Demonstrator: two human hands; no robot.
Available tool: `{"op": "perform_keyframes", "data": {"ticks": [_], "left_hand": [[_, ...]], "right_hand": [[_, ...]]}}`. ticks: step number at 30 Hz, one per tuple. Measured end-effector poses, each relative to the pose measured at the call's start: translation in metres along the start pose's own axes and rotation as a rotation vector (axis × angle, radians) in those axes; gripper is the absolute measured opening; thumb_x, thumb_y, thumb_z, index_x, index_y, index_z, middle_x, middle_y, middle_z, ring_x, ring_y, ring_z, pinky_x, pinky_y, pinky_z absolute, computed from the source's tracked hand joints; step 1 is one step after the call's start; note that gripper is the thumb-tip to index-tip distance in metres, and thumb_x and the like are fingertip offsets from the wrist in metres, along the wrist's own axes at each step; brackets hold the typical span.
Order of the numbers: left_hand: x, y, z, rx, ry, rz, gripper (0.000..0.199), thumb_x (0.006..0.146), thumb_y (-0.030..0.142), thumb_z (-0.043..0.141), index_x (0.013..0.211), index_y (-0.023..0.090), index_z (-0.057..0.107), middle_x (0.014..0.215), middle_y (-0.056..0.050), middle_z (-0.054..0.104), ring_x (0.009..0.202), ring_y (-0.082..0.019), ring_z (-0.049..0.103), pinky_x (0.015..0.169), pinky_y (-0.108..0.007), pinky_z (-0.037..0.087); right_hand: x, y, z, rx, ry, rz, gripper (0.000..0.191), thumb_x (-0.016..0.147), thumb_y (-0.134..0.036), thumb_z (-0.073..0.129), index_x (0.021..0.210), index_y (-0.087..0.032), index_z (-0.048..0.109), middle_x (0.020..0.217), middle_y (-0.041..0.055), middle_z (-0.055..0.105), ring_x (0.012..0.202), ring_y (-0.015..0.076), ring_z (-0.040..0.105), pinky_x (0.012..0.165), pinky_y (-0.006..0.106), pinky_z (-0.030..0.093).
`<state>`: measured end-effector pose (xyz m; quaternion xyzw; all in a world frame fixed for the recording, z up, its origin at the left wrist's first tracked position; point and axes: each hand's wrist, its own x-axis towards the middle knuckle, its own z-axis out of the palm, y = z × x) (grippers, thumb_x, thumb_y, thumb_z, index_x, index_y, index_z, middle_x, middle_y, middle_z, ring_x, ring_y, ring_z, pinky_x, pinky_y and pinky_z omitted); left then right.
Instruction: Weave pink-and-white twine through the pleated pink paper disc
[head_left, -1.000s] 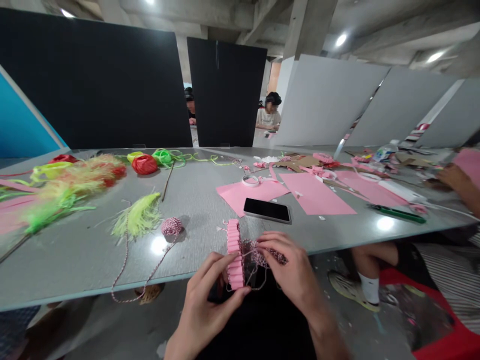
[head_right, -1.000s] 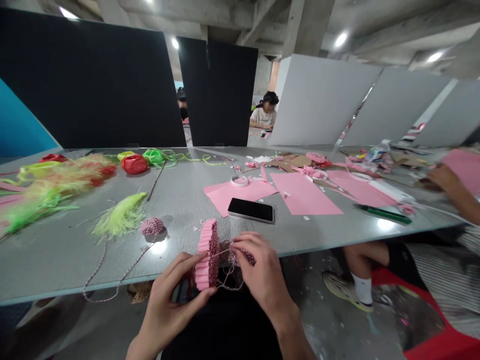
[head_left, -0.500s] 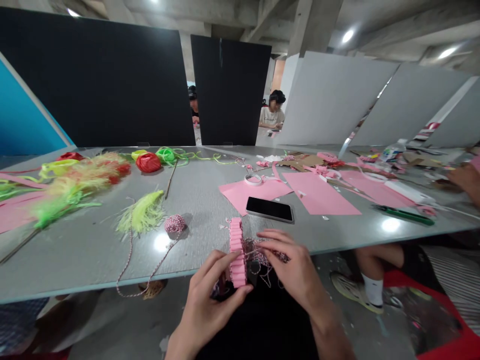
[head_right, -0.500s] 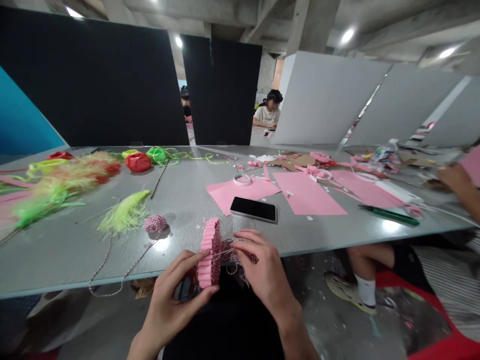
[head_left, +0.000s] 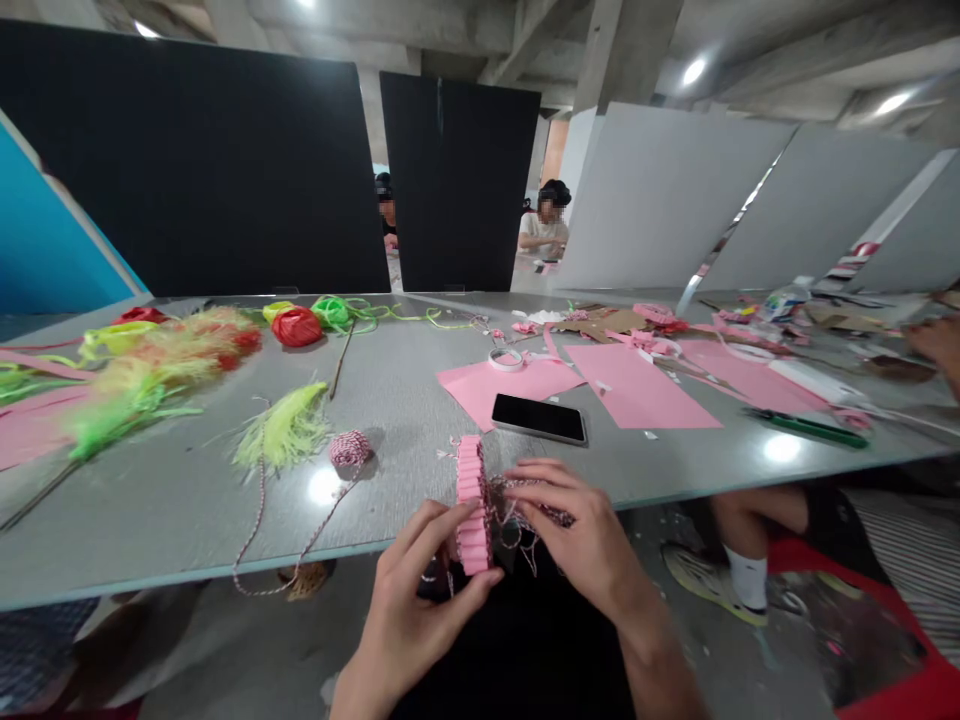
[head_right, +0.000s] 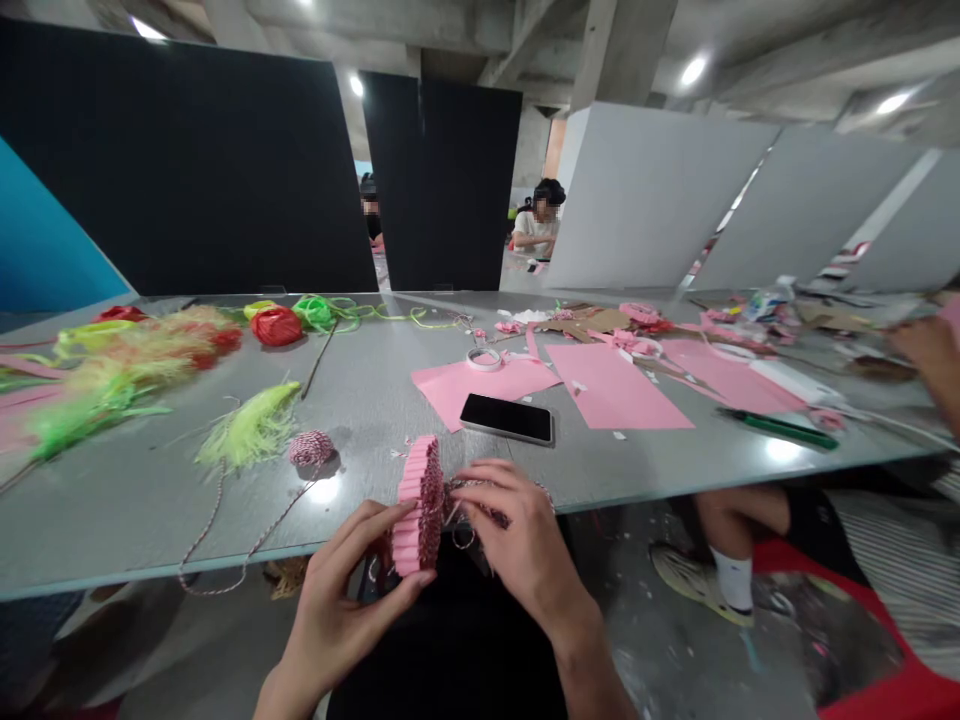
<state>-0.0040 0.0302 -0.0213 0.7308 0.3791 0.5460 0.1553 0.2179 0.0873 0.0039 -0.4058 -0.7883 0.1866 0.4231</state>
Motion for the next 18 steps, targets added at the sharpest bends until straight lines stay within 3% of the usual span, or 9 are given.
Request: {"op": "perform_keyframes", "data": {"ticks": [3, 5, 7, 9, 12, 15, 18], "left_hand": [[0.0, 0.0, -0.002, 0.0, 0.018, 0.002, 0.051, 0.096, 0.021, 0.08, 0.144, 0.023, 0.063, 0.1, -0.002, 0.064, 0.079, -0.014, 0.06, 0.068, -0.026, 0.052], [0.0, -0.001, -0.002, -0.004, 0.025, 0.008, 0.051, 0.096, 0.021, 0.08, 0.143, 0.023, 0.063, 0.1, -0.002, 0.064, 0.079, -0.014, 0.06, 0.067, -0.026, 0.052], [0.0, -0.001, -0.001, -0.009, 0.021, 0.014, 0.051, 0.096, 0.022, 0.08, 0.143, 0.023, 0.063, 0.101, -0.002, 0.064, 0.08, -0.015, 0.061, 0.068, -0.026, 0.052], [0.001, -0.001, 0.0, -0.015, 0.007, 0.011, 0.051, 0.096, 0.021, 0.08, 0.144, 0.023, 0.062, 0.104, -0.003, 0.065, 0.084, -0.015, 0.063, 0.071, -0.026, 0.054], [0.001, -0.001, 0.001, -0.02, -0.012, -0.002, 0.053, 0.096, 0.02, 0.08, 0.145, 0.024, 0.062, 0.107, -0.004, 0.066, 0.089, -0.016, 0.065, 0.076, -0.028, 0.056], [0.0, -0.001, 0.0, -0.017, -0.013, -0.005, 0.054, 0.095, 0.019, 0.08, 0.145, 0.024, 0.062, 0.107, -0.003, 0.066, 0.089, -0.016, 0.065, 0.076, -0.027, 0.056], [-0.002, -0.001, -0.002, -0.01, 0.002, -0.002, 0.052, 0.096, 0.019, 0.08, 0.144, 0.024, 0.062, 0.105, -0.003, 0.065, 0.085, -0.015, 0.063, 0.073, -0.027, 0.054]], "right_hand": [[-0.003, 0.036, -0.014, -0.193, 0.158, 0.185, 0.021, 0.096, -0.019, 0.065, 0.095, -0.021, 0.086, 0.113, 0.0138, 0.083, 0.106, 0.034, 0.078, 0.103, 0.057, 0.06], [-0.005, 0.048, -0.022, -0.264, 0.197, 0.26, 0.019, 0.093, -0.018, 0.066, 0.095, -0.019, 0.085, 0.112, 0.0155, 0.082, 0.105, 0.0364, 0.078, 0.103, 0.062, 0.059], [-0.006, 0.041, -0.023, -0.211, 0.14, 0.22, 0.026, 0.091, -0.015, 0.065, 0.109, -0.02, 0.083, 0.122, 0.0142, 0.08, 0.116, 0.0348, 0.075, 0.11, 0.061, 0.056], [-0.006, 0.018, -0.016, -0.086, -0.006, 0.123, 0.039, 0.091, -0.012, 0.066, 0.125, -0.025, 0.078, 0.137, 0.0098, 0.075, 0.129, 0.03, 0.07, 0.116, 0.054, 0.054], [-0.004, -0.017, 0.002, 0.065, -0.137, -0.007, 0.039, 0.091, -0.01, 0.069, 0.123, -0.028, 0.078, 0.141, 0.0063, 0.073, 0.133, 0.0247, 0.068, 0.117, 0.044, 0.055], [-0.003, -0.022, 0.008, 0.071, -0.038, -0.067, 0.027, 0.098, -0.01, 0.061, 0.107, -0.025, 0.081, 0.126, 0.0077, 0.079, 0.126, 0.0236, 0.071, 0.112, 0.042, 0.058], [-0.004, 0.004, -0.005, -0.035, 0.094, -0.002, 0.025, 0.102, -0.015, 0.058, 0.104, -0.024, 0.082, 0.117, 0.0097, 0.081, 0.115, 0.0266, 0.075, 0.105, 0.046, 0.06]]}}
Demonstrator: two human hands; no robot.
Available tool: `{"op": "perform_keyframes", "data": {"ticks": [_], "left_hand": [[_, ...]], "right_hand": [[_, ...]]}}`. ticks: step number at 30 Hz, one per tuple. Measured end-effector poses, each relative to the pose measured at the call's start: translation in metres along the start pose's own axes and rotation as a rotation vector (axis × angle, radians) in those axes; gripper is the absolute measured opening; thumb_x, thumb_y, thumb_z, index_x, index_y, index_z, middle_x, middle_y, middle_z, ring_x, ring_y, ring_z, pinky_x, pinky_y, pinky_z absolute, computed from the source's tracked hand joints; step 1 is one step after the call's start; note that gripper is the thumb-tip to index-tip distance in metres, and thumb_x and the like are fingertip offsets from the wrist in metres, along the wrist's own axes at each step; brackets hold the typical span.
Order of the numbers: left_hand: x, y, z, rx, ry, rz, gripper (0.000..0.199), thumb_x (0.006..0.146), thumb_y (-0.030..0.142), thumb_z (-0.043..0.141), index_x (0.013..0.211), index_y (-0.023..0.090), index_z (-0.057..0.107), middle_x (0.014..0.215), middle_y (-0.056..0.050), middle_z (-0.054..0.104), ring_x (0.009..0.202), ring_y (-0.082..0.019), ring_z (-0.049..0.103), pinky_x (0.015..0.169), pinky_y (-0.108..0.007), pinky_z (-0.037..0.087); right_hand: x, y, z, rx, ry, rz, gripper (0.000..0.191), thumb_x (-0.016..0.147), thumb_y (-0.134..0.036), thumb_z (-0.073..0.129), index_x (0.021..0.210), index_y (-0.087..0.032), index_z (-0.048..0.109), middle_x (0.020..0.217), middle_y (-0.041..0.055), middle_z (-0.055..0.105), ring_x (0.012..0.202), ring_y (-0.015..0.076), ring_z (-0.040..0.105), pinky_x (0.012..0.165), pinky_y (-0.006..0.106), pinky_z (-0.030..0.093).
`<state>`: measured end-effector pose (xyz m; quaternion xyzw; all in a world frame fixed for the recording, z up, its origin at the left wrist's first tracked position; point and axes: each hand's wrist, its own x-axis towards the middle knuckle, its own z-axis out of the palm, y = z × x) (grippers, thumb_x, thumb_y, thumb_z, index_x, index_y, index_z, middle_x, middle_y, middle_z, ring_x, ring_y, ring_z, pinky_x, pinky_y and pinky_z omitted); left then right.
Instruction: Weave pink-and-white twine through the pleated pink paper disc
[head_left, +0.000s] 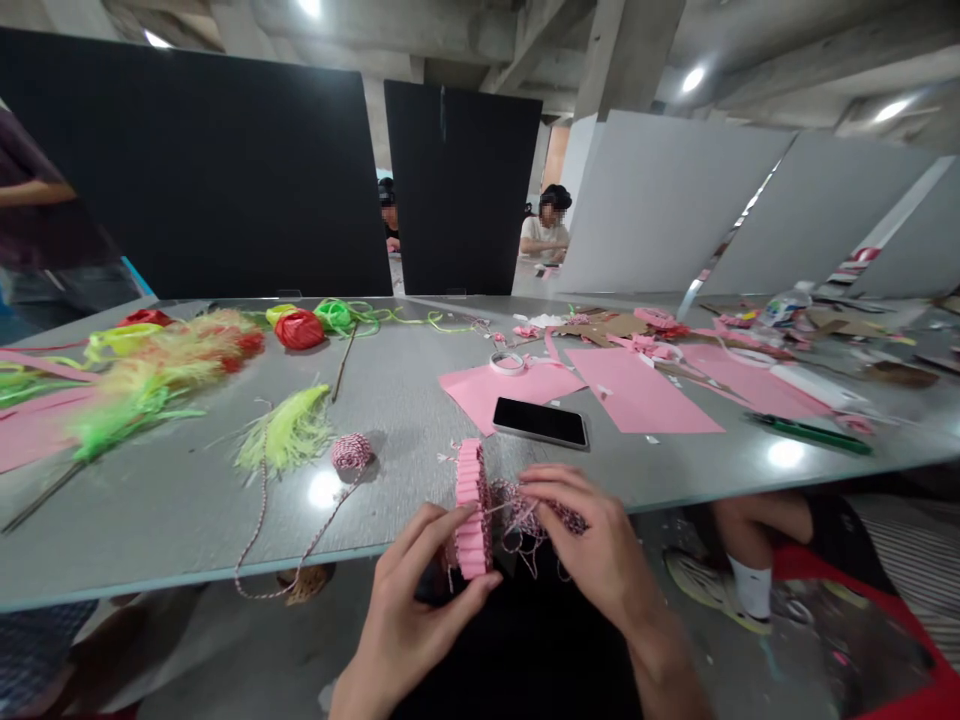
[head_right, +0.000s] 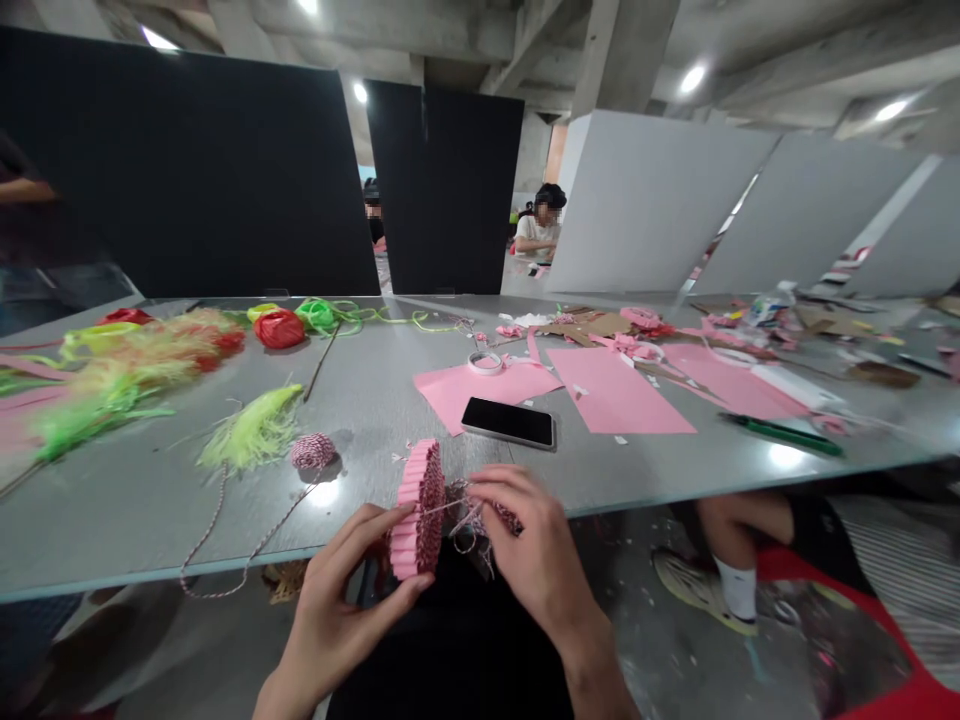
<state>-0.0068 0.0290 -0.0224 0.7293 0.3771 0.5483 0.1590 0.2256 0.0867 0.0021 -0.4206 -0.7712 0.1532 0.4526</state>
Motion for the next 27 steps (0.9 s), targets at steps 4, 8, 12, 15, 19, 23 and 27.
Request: {"op": "perform_keyframes", "data": {"ticks": [4, 8, 12, 15, 19, 23, 27], "left_hand": [[0.0, -0.001, 0.001, 0.01, 0.024, 0.005, 0.052, 0.095, 0.02, 0.08, 0.144, 0.024, 0.062, 0.101, -0.002, 0.063, 0.078, -0.014, 0.059, 0.066, -0.025, 0.051], [0.001, -0.001, 0.003, 0.001, -0.008, -0.007, 0.053, 0.096, 0.021, 0.08, 0.145, 0.025, 0.062, 0.104, -0.002, 0.065, 0.082, -0.015, 0.062, 0.069, -0.026, 0.053], [0.002, 0.001, 0.002, 0.007, -0.01, -0.005, 0.052, 0.096, 0.022, 0.081, 0.144, 0.026, 0.062, 0.106, -0.003, 0.066, 0.088, -0.016, 0.065, 0.074, -0.028, 0.055], [0.002, 0.001, 0.0, 0.017, 0.003, -0.013, 0.051, 0.095, 0.023, 0.081, 0.143, 0.025, 0.063, 0.102, -0.002, 0.065, 0.083, -0.015, 0.062, 0.071, -0.027, 0.053], [0.003, 0.001, 0.002, 0.008, 0.006, -0.014, 0.052, 0.096, 0.023, 0.081, 0.144, 0.025, 0.062, 0.1, -0.001, 0.063, 0.077, -0.014, 0.059, 0.066, -0.025, 0.051], [0.004, 0.001, 0.005, 0.01, -0.009, 0.001, 0.053, 0.095, 0.022, 0.081, 0.145, 0.025, 0.062, 0.103, -0.002, 0.065, 0.082, -0.015, 0.063, 0.07, -0.027, 0.054], [0.004, 0.002, 0.002, 0.027, -0.003, 0.0, 0.052, 0.095, 0.022, 0.081, 0.143, 0.024, 0.063, 0.102, -0.002, 0.065, 0.08, -0.015, 0.062, 0.069, -0.027, 0.054]], "right_hand": [[0.001, 0.026, -0.019, -0.143, 0.11, 0.149, 0.018, 0.098, -0.022, 0.063, 0.102, -0.023, 0.08, 0.115, 0.0122, 0.081, 0.109, 0.0325, 0.076, 0.104, 0.057, 0.059], [0.003, -0.005, -0.005, 0.04, -0.105, 0.067, 0.024, 0.098, -0.023, 0.07, 0.12, -0.028, 0.078, 0.133, 0.0082, 0.076, 0.126, 0.0278, 0.071, 0.112, 0.049, 0.056], [0.005, -0.023, 0.008, 0.132, -0.116, -0.072, 0.021, 0.101, -0.014, 0.063, 0.101, -0.026, 0.08, 0.121, 0.0056, 0.079, 0.124, 0.0234, 0.071, 0.109, 0.04, 0.056], [0.004, -0.003, -0.003, 0.062, 0.011, 0.019, 0.017, 0.103, -0.021, 0.063, 0.097, -0.025, 0.078, 0.112, 0.0072, 0.08, 0.112, 0.0255, 0.074, 0.103, 0.043, 0.058], [0.004, 0.006, -0.013, 0.065, -0.016, 0.102, 0.011, 0.102, -0.03, 0.07, 0.106, -0.027, 0.08, 0.122, 0.0069, 0.078, 0.116, 0.0262, 0.073, 0.106, 0.044, 0.056], [0.005, -0.019, 0.006, 0.193, -0.144, -0.009, 0.014, 0.102, -0.022, 0.069, 0.108, -0.027, 0.08, 0.121, 0.0045, 0.079, 0.119, 0.0221, 0.072, 0.107, 0.037, 0.056], [0.002, -0.003, 0.005, 0.1, -0.044, 0.039, 0.017, 0.104, -0.023, 0.065, 0.099, -0.024, 0.081, 0.114, 0.0074, 0.08, 0.114, 0.0252, 0.074, 0.104, 0.042, 0.058]]}}
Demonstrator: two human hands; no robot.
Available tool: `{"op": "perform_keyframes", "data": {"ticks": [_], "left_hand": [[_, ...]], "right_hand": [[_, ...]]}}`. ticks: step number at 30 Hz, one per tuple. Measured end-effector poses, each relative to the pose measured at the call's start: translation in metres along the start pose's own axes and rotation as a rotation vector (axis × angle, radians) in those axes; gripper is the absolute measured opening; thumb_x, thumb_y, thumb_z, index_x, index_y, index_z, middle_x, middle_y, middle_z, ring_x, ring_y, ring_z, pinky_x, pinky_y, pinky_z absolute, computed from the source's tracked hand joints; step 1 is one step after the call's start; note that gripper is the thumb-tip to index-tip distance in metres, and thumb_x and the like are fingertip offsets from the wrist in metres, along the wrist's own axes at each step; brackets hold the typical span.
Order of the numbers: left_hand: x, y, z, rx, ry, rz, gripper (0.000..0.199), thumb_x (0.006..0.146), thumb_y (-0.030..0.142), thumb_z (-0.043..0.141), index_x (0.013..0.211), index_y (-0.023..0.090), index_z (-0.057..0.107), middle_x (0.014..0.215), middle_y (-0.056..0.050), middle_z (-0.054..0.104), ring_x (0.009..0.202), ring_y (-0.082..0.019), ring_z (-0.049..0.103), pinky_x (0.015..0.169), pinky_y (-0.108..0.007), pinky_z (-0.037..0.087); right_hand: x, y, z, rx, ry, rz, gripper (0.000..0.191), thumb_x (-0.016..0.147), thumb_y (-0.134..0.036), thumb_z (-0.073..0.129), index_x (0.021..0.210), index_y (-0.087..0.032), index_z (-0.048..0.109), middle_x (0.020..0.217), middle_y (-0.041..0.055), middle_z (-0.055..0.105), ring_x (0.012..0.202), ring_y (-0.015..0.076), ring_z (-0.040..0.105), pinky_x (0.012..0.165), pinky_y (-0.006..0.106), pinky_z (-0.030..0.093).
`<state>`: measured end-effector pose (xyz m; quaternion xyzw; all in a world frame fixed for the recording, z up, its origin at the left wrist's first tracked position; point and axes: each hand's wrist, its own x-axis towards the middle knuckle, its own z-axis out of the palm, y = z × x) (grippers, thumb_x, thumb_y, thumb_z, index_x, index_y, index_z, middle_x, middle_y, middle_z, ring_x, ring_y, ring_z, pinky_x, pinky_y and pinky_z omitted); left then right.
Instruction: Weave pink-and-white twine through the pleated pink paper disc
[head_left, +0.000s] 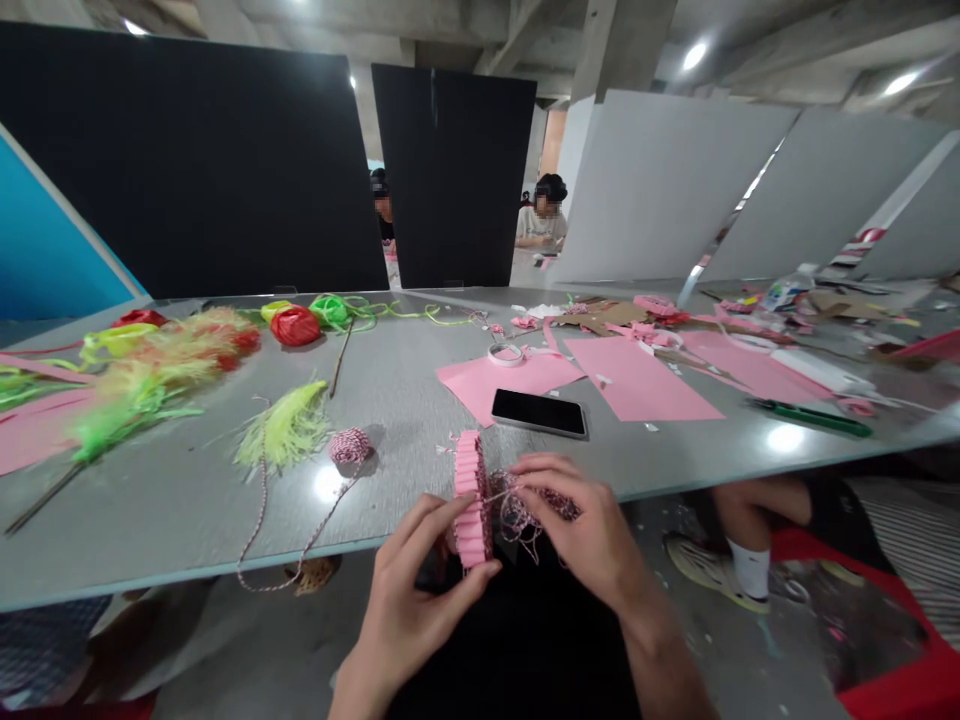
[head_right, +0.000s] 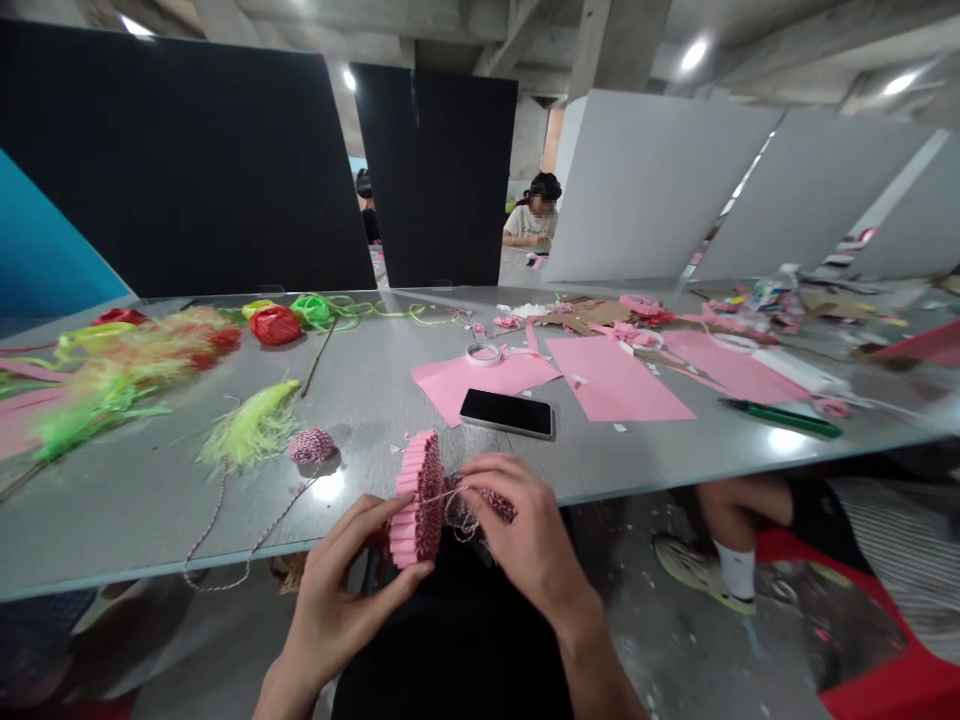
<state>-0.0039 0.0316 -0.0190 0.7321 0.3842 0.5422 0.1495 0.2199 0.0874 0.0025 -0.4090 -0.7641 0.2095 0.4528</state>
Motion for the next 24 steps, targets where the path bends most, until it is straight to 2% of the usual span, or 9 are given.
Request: {"op": "perform_keyframes", "data": {"ticks": [4, 8, 10, 12, 14, 18, 20, 22, 24], "left_hand": [[0.0, 0.0, -0.001, 0.002, 0.024, 0.004, 0.051, 0.095, 0.022, 0.081, 0.142, 0.023, 0.064, 0.103, -0.003, 0.066, 0.082, -0.016, 0.063, 0.069, -0.028, 0.054], [0.002, 0.001, 0.002, -0.014, 0.009, 0.001, 0.052, 0.095, 0.022, 0.081, 0.144, 0.023, 0.063, 0.102, -0.003, 0.066, 0.078, -0.015, 0.06, 0.067, -0.027, 0.053], [0.003, 0.002, 0.003, -0.022, -0.003, -0.001, 0.052, 0.095, 0.021, 0.081, 0.144, 0.023, 0.063, 0.102, -0.002, 0.065, 0.079, -0.014, 0.06, 0.069, -0.026, 0.053], [0.004, 0.002, 0.002, -0.025, -0.007, -0.006, 0.053, 0.094, 0.02, 0.082, 0.144, 0.023, 0.063, 0.103, -0.002, 0.065, 0.081, -0.014, 0.06, 0.07, -0.026, 0.053], [0.003, 0.002, 0.001, -0.029, -0.002, -0.01, 0.052, 0.094, 0.02, 0.082, 0.143, 0.022, 0.064, 0.103, -0.002, 0.064, 0.081, -0.014, 0.06, 0.071, -0.026, 0.053], [-0.001, -0.001, 0.0, -0.029, 0.008, -0.009, 0.054, 0.094, 0.021, 0.082, 0.144, 0.022, 0.063, 0.102, -0.002, 0.064, 0.08, -0.014, 0.058, 0.071, -0.027, 0.052], [-0.002, -0.001, 0.0, -0.025, 0.01, -0.013, 0.055, 0.094, 0.021, 0.082, 0.145, 0.023, 0.063, 0.104, -0.003, 0.064, 0.083, -0.015, 0.059, 0.072, -0.028, 0.053], [-0.001, -0.001, 0.001, -0.028, 0.006, -0.019, 0.055, 0.094, 0.02, 0.082, 0.146, 0.024, 0.062, 0.104, -0.003, 0.064, 0.082, -0.015, 0.06, 0.072, -0.028, 0.053], [0.0, 0.0, 0.002, -0.034, -0.005, -0.021, 0.055, 0.094, 0.02, 0.082, 0.146, 0.024, 0.062, 0.103, -0.003, 0.064, 0.081, -0.015, 0.059, 0.07, -0.027, 0.053]], "right_hand": [[-0.002, 0.03, -0.025, -0.2, 0.168, 0.155, 0.016, 0.101, -0.029, 0.067, 0.095, -0.022, 0.08, 0.112, 0.012, 0.08, 0.108, 0.0318, 0.075, 0.103, 0.054, 0.057], [0.003, 0.002, -0.012, -0.032, -0.038, 0.069, 0.018, 0.099, -0.028, 0.073, 0.116, -0.027, 0.079, 0.129, 0.0077, 0.077, 0.122, 0.0275, 0.072, 0.11, 0.048, 0.056], [0.007, -0.018, 0.002, 0.056, -0.118, -0.022, 0.016, 0.099, -0.02, 0.071, 0.111, -0.027, 0.079, 0.125, 0.0054, 0.078, 0.122, 0.0239, 0.072, 0.109, 0.042, 0.057], [0.007, -0.025, 0.008, 0.078, -0.115, -0.056, 0.015, 0.1, -0.017, 0.067, 0.1, -0.026, 0.079, 0.118, 0.0048, 0.079, 0.118, 0.0228, 0.073, 0.106, 0.04, 0.057], [0.003, -0.013, 0.001, 0.038, -0.053, -0.01, 0.016, 0.102, -0.022, 0.065, 0.095, -0.025, 0.079, 0.115, 0.0058, 0.08, 0.115, 0.0243, 0.074, 0.104, 0.041, 0.058], [-0.005, 0.03, -0.034, -0.159, 0.17, 0.14, 0.018, 0.101, -0.033, 0.065, 0.093, -0.023, 0.078, 0.109, 0.0102, 0.081, 0.106, 0.0308, 0.076, 0.102, 0.051, 0.058], [-0.005, 0.037, -0.043, -0.21, 0.227, 0.17, 0.019, 0.099, -0.036, 0.067, 0.096, -0.022, 0.079, 0.109, 0.0114, 0.082, 0.106, 0.0326, 0.076, 0.103, 0.055, 0.057], [-0.003, 0.026, -0.038, -0.165, 0.155, 0.152, 0.018, 0.098, -0.037, 0.071, 0.107, -0.023, 0.079, 0.117, 0.0107, 0.081, 0.114, 0.0321, 0.074, 0.108, 0.055, 0.056], [0.0, 0.004, -0.021, -0.049, -0.006, 0.087, 0.021, 0.098, -0.034, 0.074, 0.117, -0.027, 0.079, 0.127, 0.0084, 0.078, 0.122, 0.029, 0.072, 0.111, 0.05, 0.056]]}}
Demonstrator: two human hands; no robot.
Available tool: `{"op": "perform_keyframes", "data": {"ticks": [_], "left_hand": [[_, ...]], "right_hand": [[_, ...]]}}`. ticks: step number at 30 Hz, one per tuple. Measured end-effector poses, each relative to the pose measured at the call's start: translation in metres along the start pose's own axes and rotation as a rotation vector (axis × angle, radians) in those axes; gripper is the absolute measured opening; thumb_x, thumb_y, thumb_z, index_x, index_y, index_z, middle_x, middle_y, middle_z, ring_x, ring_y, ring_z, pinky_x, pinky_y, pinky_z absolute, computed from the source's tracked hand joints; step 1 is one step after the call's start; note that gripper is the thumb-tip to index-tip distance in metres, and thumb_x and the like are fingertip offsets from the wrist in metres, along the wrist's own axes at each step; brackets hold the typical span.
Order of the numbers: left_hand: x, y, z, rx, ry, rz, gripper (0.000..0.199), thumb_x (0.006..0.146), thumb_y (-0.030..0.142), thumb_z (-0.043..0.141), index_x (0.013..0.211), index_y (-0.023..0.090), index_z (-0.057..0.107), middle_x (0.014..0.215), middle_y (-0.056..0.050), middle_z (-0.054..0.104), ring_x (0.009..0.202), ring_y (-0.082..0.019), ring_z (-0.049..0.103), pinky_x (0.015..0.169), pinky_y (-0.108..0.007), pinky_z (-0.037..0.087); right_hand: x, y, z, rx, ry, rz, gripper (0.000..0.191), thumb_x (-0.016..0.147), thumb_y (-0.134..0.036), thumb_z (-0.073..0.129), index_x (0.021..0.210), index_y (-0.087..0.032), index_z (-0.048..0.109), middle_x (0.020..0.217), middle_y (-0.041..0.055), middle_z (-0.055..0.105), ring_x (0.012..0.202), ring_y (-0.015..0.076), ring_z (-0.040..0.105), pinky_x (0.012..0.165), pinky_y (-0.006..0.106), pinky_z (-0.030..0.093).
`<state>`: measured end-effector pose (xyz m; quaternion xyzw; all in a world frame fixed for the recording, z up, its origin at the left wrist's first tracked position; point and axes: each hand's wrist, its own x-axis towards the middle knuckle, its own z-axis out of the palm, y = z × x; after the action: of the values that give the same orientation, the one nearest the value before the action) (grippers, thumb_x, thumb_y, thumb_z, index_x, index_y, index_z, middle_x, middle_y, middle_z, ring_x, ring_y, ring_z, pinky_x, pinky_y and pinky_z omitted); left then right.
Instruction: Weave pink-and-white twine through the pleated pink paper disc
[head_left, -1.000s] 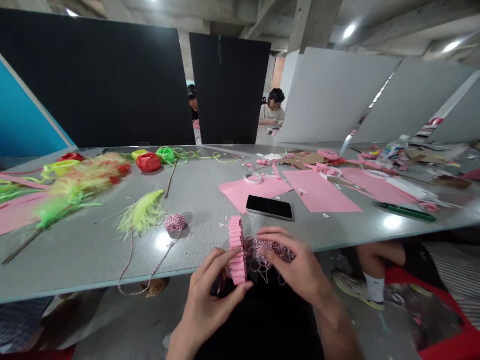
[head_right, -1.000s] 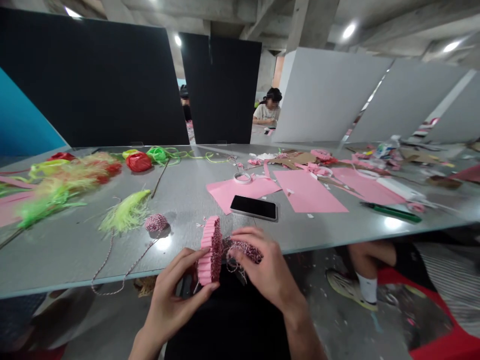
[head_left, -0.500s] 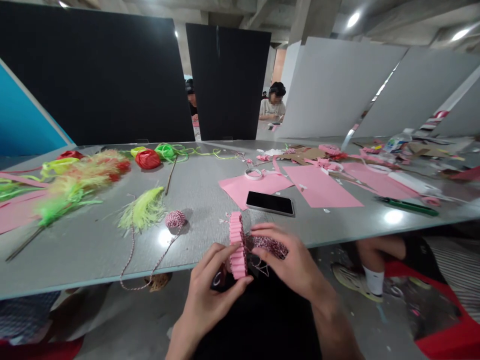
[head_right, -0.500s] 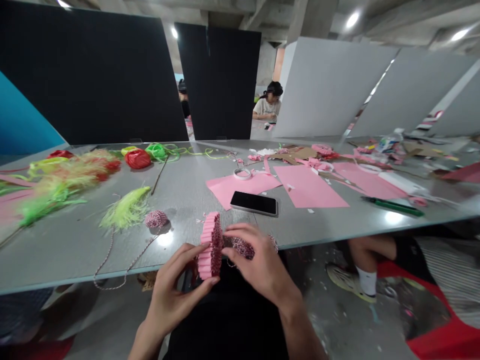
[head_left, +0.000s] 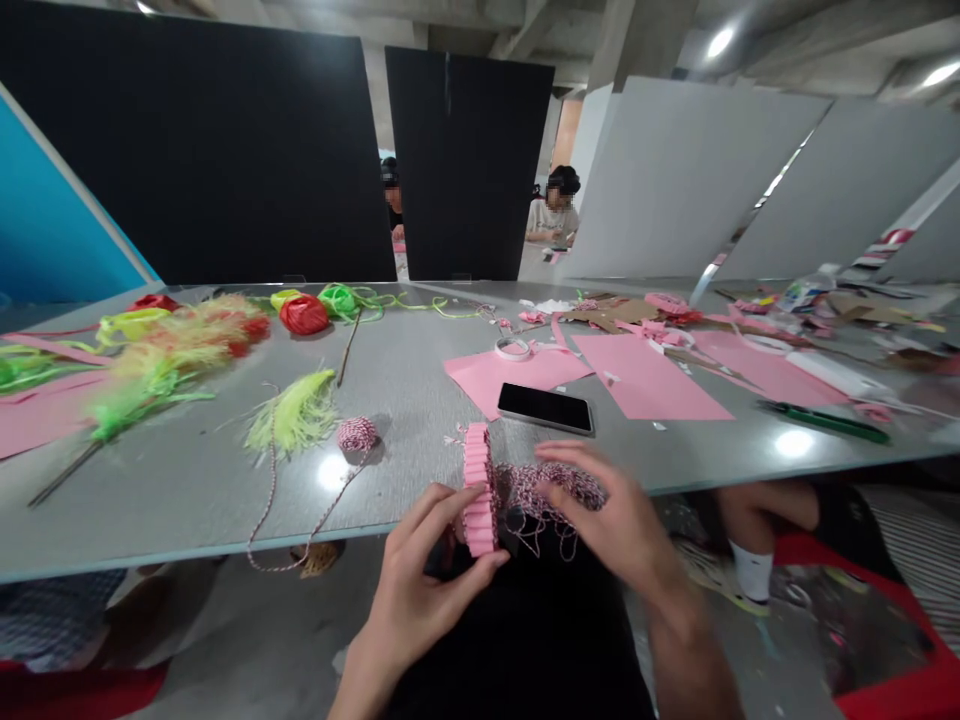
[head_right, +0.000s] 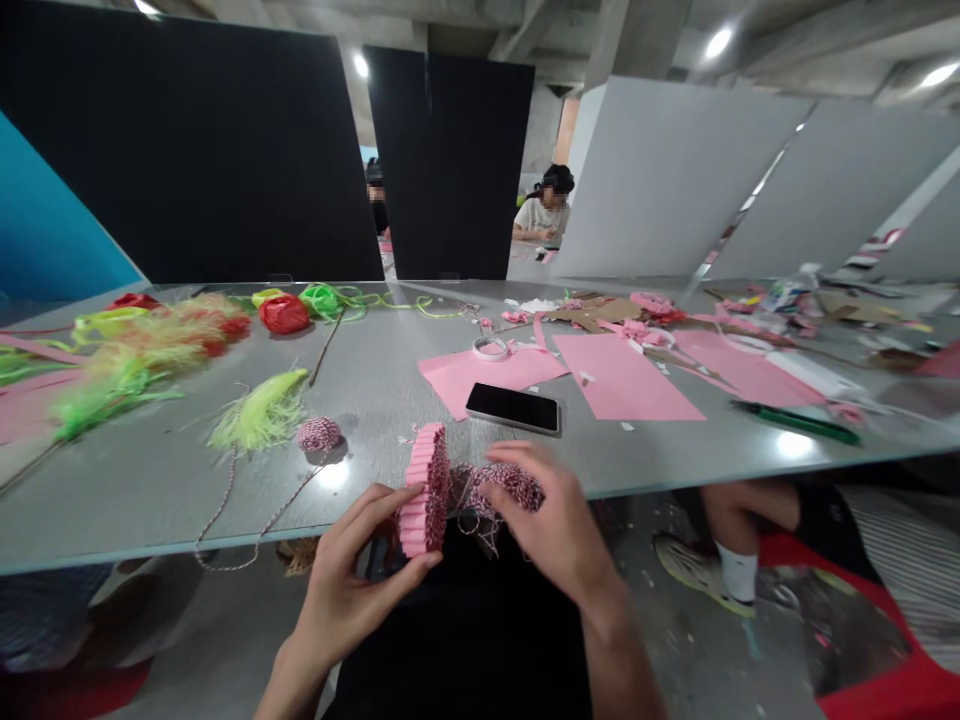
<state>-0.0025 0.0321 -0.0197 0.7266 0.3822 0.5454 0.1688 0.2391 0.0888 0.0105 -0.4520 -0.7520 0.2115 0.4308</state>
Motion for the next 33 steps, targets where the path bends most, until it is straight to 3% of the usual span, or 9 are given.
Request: {"op": "perform_keyframes", "data": {"ticks": [2, 5, 11, 13, 17, 20, 22, 28, 33], "left_hand": [[0.001, 0.001, 0.0, -0.002, -0.006, 0.003, 0.054, 0.095, 0.021, 0.082, 0.145, 0.024, 0.062, 0.103, -0.002, 0.064, 0.08, -0.015, 0.06, 0.07, -0.027, 0.053], [0.003, 0.002, -0.001, 0.003, -0.004, 0.008, 0.053, 0.095, 0.023, 0.082, 0.144, 0.024, 0.063, 0.104, -0.003, 0.066, 0.081, -0.015, 0.061, 0.07, -0.027, 0.053], [0.001, 0.0, -0.002, 0.027, 0.003, 0.013, 0.054, 0.094, 0.022, 0.082, 0.144, 0.023, 0.063, 0.103, -0.003, 0.064, 0.079, -0.015, 0.06, 0.068, -0.027, 0.052], [0.001, 0.0, -0.001, 0.017, 0.004, 0.014, 0.055, 0.094, 0.022, 0.082, 0.145, 0.022, 0.063, 0.102, -0.003, 0.064, 0.078, -0.015, 0.059, 0.068, -0.027, 0.051], [0.002, 0.001, 0.0, 0.001, -0.007, 0.011, 0.054, 0.094, 0.021, 0.082, 0.145, 0.023, 0.063, 0.103, -0.003, 0.064, 0.08, -0.014, 0.059, 0.069, -0.027, 0.052], [0.003, 0.001, 0.0, 0.007, -0.012, 0.003, 0.056, 0.094, 0.023, 0.083, 0.146, 0.024, 0.062, 0.103, -0.003, 0.065, 0.08, -0.015, 0.06, 0.07, -0.027, 0.053], [0.003, 0.001, -0.001, 0.015, -0.014, 0.012, 0.055, 0.095, 0.023, 0.083, 0.146, 0.025, 0.062, 0.103, -0.003, 0.065, 0.082, -0.016, 0.061, 0.072, -0.028, 0.054], [-0.002, 0.0, 0.004, 0.017, -0.007, 0.038, 0.055, 0.093, 0.021, 0.083, 0.145, 0.025, 0.063, 0.106, -0.004, 0.065, 0.082, -0.015, 0.06, 0.07, -0.028, 0.054], [0.001, 0.001, 0.004, 0.013, -0.005, 0.026, 0.055, 0.094, 0.021, 0.082, 0.146, 0.026, 0.063, 0.111, -0.004, 0.064, 0.092, -0.018, 0.063, 0.079, -0.031, 0.058]], "right_hand": [[0.0, -0.023, 0.02, 0.093, -0.102, -0.095, 0.016, 0.099, -0.025, 0.072, 0.113, -0.027, 0.079, 0.126, 0.0066, 0.078, 0.121, 0.0253, 0.072, 0.109, 0.044, 0.058], [-0.001, -0.033, 0.036, 0.124, -0.053, -0.166, 0.016, 0.102, -0.018, 0.066, 0.099, -0.026, 0.08, 0.113, 0.006, 0.081, 0.114, 0.0233, 0.074, 0.104, 0.04, 0.059], [-0.001, 0.025, 0.007, -0.137, 0.242, 0.055, 0.022, 0.1, -0.034, 0.065, 0.09, -0.022, 0.079, 0.104, 0.0121, 0.083, 0.1, 0.0318, 0.077, 0.098, 0.051, 0.06], [0.001, 0.029, 0.001, -0.167, 0.276, 0.092, 0.021, 0.099, -0.036, 0.066, 0.091, -0.022, 0.079, 0.105, 0.0131, 0.082, 0.102, 0.0336, 0.077, 0.101, 0.055, 0.059], [0.002, -0.01, 0.016, 0.004, 0.026, -0.037, 0.019, 0.099, -0.029, 0.071, 0.116, -0.026, 0.079, 0.126, 0.0081, 0.079, 0.121, 0.0279, 0.073, 0.11, 0.047, 0.056], [0.001, -0.034, 0.029, 0.095, -0.09, -0.145, 0.016, 0.099, -0.018, 0.067, 0.104, -0.027, 0.079, 0.119, 0.0057, 0.08, 0.12, 0.0242, 0.073, 0.108, 0.041, 0.057], [-0.001, -0.03, 0.029, 0.086, -0.073, -0.125, 0.016, 0.1, -0.018, 0.065, 0.094, -0.026, 0.078, 0.112, 0.0063, 0.08, 0.115, 0.0247, 0.074, 0.105, 0.04, 0.059], [-0.005, 0.023, -0.001, -0.089, 0.083, 0.067, 0.017, 0.101, -0.034, 0.065, 0.093, -0.024, 0.078, 0.111, 0.0099, 0.08, 0.109, 0.0311, 0.074, 0.103, 0.05, 0.058], [-0.005, 0.014, -0.003, -0.063, 0.048, 0.076, 0.018, 0.102, -0.035, 0.064, 0.094, -0.024, 0.077, 0.112, 0.0094, 0.079, 0.11, 0.0304, 0.074, 0.103, 0.05, 0.057]]}}
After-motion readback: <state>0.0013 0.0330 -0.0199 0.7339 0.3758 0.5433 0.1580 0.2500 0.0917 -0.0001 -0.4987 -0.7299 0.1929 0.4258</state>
